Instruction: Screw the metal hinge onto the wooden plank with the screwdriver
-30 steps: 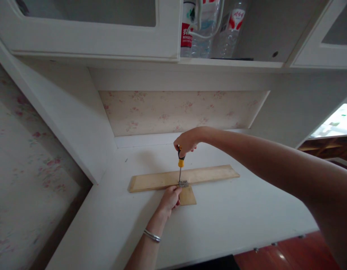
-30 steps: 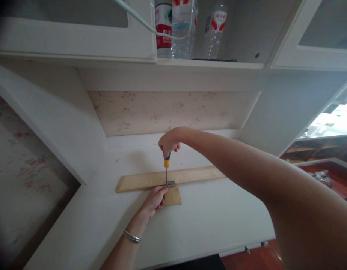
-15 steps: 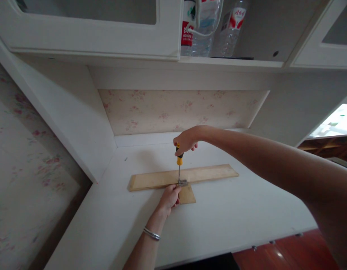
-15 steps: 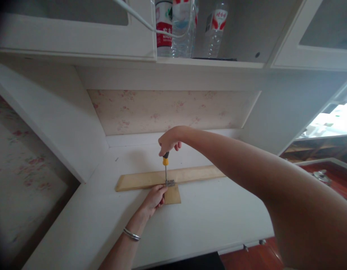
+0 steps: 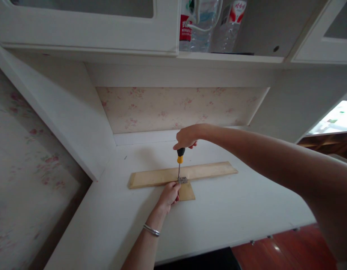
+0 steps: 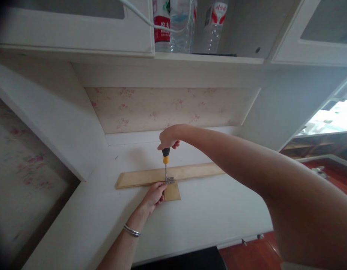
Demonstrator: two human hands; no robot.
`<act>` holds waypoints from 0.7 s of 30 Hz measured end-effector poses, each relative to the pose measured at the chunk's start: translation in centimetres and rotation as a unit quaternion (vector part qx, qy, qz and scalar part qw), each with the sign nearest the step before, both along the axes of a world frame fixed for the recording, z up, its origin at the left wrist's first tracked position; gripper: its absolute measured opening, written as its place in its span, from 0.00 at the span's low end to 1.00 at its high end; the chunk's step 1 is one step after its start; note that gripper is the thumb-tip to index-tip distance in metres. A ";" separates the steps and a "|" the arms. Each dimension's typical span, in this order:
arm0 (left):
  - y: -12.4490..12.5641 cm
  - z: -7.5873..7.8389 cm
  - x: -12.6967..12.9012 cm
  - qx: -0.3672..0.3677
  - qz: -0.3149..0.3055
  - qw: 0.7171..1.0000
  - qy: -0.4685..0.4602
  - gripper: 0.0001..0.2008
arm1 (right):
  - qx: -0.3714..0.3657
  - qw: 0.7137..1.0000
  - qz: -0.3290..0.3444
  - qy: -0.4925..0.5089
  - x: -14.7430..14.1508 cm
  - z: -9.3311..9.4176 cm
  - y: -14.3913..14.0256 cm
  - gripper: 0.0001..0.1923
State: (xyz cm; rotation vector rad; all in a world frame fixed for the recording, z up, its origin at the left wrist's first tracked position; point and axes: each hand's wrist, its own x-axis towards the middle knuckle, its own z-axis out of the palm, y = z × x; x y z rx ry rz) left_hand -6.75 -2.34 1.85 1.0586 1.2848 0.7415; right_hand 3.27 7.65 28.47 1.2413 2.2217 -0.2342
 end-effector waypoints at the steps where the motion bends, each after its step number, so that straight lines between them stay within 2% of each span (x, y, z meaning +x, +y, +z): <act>1: 0.0 0.1 0.0 0.000 -0.001 1.000 -0.001 0.12 | -0.006 1.000 0.013 0.013 0.0 0.0 -0.1 0.24; 2: 0.0 0.1 0.0 0.002 -0.003 1.000 -0.001 0.12 | -0.020 0.999 0.022 0.028 0.0 0.1 -0.1 0.21; 5: -0.1 0.3 0.0 0.005 -0.004 1.000 -0.001 0.13 | -0.043 0.997 0.006 0.059 -0.1 0.1 -0.1 0.25; 7: -0.1 0.4 -0.1 0.006 -0.002 1.000 -0.003 0.14 | -0.027 0.998 -0.029 0.040 -0.2 0.1 0.0 0.26; 9: -0.1 0.3 -0.1 0.008 0.000 1.000 -0.003 0.14 | 0.006 0.999 -0.035 0.013 -0.3 0.0 0.2 0.29; 11: 0.0 0.2 -0.1 0.009 -0.001 1.000 -0.003 0.13 | 0.020 1.000 -0.009 0.008 -0.3 0.1 0.2 0.26; 13: 0.0 0.0 -0.1 0.007 -0.003 1.000 -0.001 0.13 | 0.000 0.999 0.016 0.029 -0.2 0.2 0.1 0.20; 17: 0.1 -0.2 0.0 0.001 -0.007 1.000 0.004 0.14 | -0.038 0.998 -0.011 0.053 -0.2 0.3 -0.2 0.28; 19: 0.1 -0.2 0.0 0.001 -0.008 1.000 0.007 0.14 | -0.017 0.999 -0.035 0.025 -0.3 0.1 -0.1 0.29; 21: 0.0 -0.1 0.0 0.000 -0.007 1.000 0.007 0.14 | 0.017 0.999 -0.028 -0.007 -0.4 -0.2 0.1 0.32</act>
